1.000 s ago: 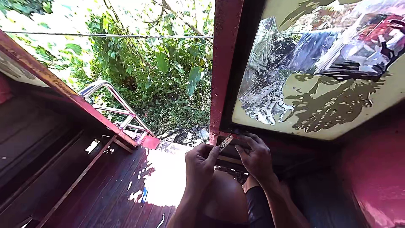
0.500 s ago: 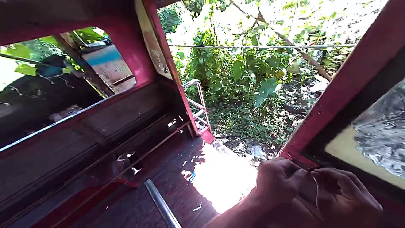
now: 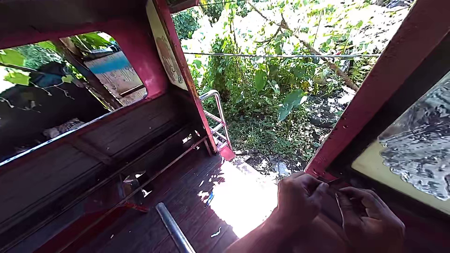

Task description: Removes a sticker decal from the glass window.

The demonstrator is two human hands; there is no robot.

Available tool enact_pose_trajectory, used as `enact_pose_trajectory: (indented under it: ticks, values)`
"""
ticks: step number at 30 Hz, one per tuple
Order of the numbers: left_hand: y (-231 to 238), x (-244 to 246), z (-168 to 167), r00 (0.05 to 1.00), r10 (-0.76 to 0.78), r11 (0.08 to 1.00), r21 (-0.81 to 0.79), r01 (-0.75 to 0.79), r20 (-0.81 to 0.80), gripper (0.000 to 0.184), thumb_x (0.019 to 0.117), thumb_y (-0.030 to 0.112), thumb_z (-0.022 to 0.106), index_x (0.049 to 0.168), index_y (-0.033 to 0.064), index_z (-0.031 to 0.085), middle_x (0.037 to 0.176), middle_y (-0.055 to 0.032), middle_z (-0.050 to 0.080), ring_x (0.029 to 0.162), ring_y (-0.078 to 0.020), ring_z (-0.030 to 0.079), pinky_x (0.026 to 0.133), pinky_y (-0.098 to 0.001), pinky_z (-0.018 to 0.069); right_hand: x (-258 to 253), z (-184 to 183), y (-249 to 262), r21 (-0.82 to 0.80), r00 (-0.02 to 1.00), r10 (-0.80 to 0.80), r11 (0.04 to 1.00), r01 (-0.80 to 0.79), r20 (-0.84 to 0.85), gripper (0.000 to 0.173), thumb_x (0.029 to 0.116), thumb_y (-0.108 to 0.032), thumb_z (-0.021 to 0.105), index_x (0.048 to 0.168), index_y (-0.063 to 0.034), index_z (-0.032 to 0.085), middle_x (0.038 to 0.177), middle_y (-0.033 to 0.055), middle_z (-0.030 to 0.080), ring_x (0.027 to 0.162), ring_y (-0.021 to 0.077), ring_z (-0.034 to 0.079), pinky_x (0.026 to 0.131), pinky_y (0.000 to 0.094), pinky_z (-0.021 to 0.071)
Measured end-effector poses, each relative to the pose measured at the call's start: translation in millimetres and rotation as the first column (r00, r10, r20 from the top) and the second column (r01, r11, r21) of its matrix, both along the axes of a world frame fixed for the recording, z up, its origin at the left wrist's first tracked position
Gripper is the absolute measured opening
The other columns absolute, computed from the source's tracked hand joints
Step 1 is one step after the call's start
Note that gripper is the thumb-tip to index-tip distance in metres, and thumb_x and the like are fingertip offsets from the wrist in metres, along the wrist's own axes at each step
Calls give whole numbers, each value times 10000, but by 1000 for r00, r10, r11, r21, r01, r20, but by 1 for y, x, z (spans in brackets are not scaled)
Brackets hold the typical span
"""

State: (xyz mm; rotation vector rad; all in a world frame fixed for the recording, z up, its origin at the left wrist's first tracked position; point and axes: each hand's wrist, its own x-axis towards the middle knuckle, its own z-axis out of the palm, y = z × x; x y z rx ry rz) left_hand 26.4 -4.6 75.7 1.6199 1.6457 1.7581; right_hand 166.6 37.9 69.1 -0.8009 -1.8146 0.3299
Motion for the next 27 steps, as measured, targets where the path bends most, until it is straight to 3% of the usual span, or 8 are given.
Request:
enact_pose_trajectory:
  ticks: [6, 10, 13, 16, 18, 20, 24, 27]
  values:
    - [4, -2, -2, 996, -6, 999, 51, 1, 94, 146, 925, 100, 670, 850, -5, 740, 739, -36, 681, 641, -23, 614, 619, -201, 525, 6, 0, -3, -63, 984, 140, 987, -147, -107, 184, 918, -162, 629, 921, 3, 710, 874, 40, 678, 709, -55, 586, 624, 93, 491]
    - [3, -7, -9, 993, -21, 994, 109, 8, 119, 114, 926, 65, 676, 871, -7, 745, 768, -5, 709, 677, 25, 640, 656, -151, 550, 19, -16, 7, -200, 986, 53, 976, -85, -161, 103, 866, -97, 711, 910, -14, 753, 902, 42, 728, 690, -9, 631, 617, 149, 537]
    - [2, -9, -9, 996, -11, 998, 70, 5, 84, 105, 925, 69, 669, 875, 1, 730, 748, 39, 679, 603, 55, 573, 555, -125, 490, 28, -32, 21, -325, 996, -75, 944, 52, -57, 115, 885, -141, 714, 926, -45, 763, 851, 32, 756, 683, 61, 682, 653, 249, 581]
    - [1, -7, -7, 998, -23, 999, 36, 21, 56, 102, 920, 77, 665, 877, 5, 723, 742, 53, 666, 581, 65, 559, 528, -117, 477, 37, -35, 28, -380, 989, -78, 917, 120, 122, 233, 956, -112, 595, 1084, -34, 774, 983, 96, 777, 888, 192, 749, 843, 388, 605]
    - [1, -7, -4, 997, -67, 998, 8, 67, 28, 108, 914, 92, 666, 869, 12, 724, 732, 55, 660, 578, 60, 566, 527, -118, 484, 41, -32, 29, -417, 984, -94, 897, 150, 153, 250, 966, -188, 601, 1100, -62, 771, 946, 87, 770, 859, 202, 737, 813, 425, 590]
    - [4, -7, 0, 988, -154, 988, -32, 154, -9, 107, 904, 105, 663, 857, 30, 722, 716, 63, 662, 570, 60, 570, 523, -120, 488, 46, -27, 29, -388, 988, -123, 910, 148, 89, 222, 938, -182, 638, 1077, -75, 775, 943, 82, 762, 815, 185, 723, 762, 399, 590]
    - [19, -2, 22, 918, -357, 927, -184, 326, -173, 146, 903, 187, 649, 844, 74, 720, 707, 88, 641, 575, 71, 545, 540, -119, 468, 61, -4, 19, -191, 991, -35, 981, 10, -126, 351, 859, -91, 715, 1201, -14, 715, 1148, 151, 700, 865, 128, 669, 713, 245, 557]
    - [39, 8, 39, 843, -464, 870, -320, 375, -273, 189, 924, 244, 619, 851, 98, 714, 687, 88, 616, 577, 46, 532, 548, -163, 453, 75, 2, 10, -11, 999, -36, 999, 35, -37, 345, 848, -111, 697, 1188, -73, 742, 1188, 122, 705, 1042, 215, 669, 837, 364, 574]
